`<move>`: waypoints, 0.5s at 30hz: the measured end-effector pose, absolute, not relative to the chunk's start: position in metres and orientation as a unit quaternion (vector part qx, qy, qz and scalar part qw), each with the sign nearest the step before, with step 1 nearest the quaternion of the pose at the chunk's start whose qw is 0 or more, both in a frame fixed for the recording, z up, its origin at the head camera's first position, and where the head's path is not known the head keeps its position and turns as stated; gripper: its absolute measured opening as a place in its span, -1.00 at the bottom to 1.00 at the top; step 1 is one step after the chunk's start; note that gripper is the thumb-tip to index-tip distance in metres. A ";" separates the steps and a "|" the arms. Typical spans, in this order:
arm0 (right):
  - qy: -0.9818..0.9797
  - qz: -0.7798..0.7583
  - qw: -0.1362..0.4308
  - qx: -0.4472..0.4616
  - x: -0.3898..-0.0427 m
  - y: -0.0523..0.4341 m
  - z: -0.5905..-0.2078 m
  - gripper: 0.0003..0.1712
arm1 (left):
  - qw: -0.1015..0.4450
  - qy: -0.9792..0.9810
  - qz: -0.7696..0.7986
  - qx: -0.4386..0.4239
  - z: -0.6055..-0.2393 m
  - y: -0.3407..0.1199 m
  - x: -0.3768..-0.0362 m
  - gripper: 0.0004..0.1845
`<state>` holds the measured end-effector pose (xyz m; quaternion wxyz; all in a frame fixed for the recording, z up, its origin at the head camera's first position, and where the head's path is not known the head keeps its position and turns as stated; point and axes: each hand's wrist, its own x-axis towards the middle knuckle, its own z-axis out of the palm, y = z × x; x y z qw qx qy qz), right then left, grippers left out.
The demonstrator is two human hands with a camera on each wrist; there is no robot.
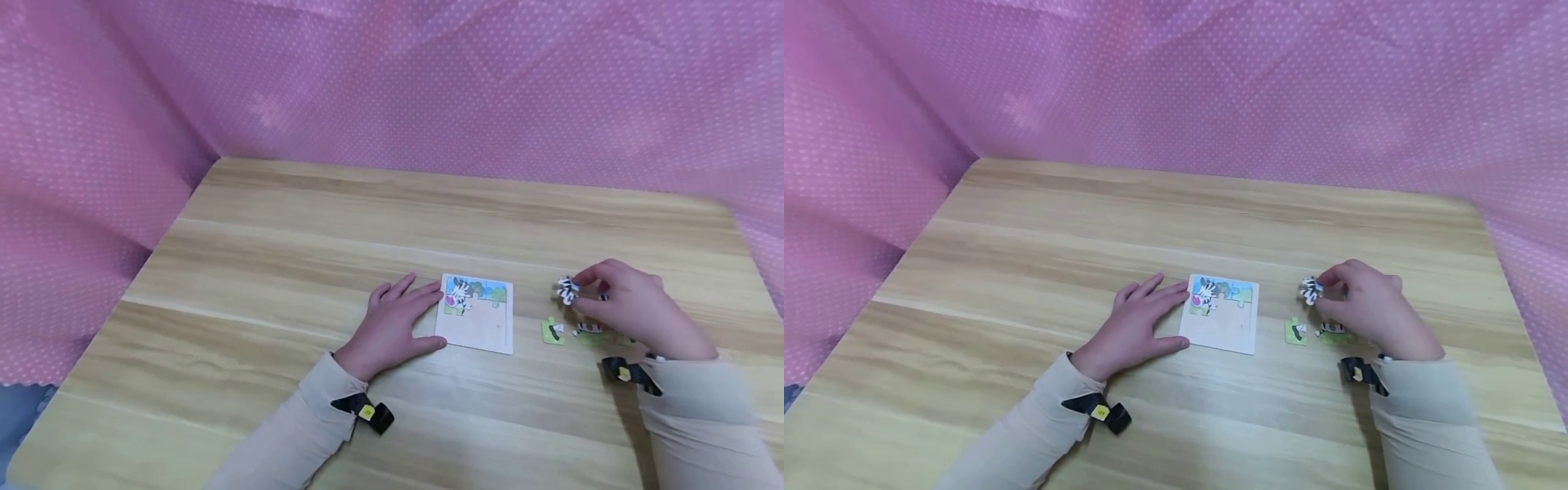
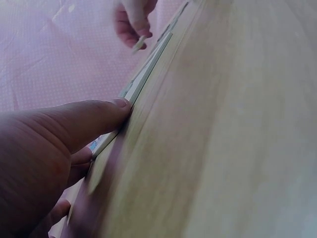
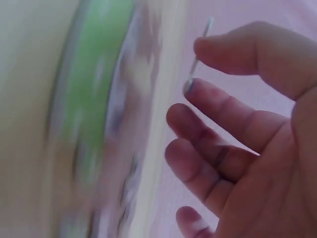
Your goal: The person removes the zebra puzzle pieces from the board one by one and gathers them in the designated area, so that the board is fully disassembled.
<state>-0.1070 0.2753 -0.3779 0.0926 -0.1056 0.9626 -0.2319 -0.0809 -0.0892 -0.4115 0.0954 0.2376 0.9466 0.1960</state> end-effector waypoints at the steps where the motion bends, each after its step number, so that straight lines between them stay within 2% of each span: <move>1: 0.961 -0.238 0.088 -0.111 -0.106 0.269 -0.376 -0.64 | 0.096 0.946 0.198 0.236 -0.410 -0.090 -0.080 -0.18; 15: 0.950 -0.262 0.068 -0.157 -0.101 0.204 -0.371 -0.68 | 0.091 0.945 0.204 0.238 -0.411 -0.091 -0.081 -0.18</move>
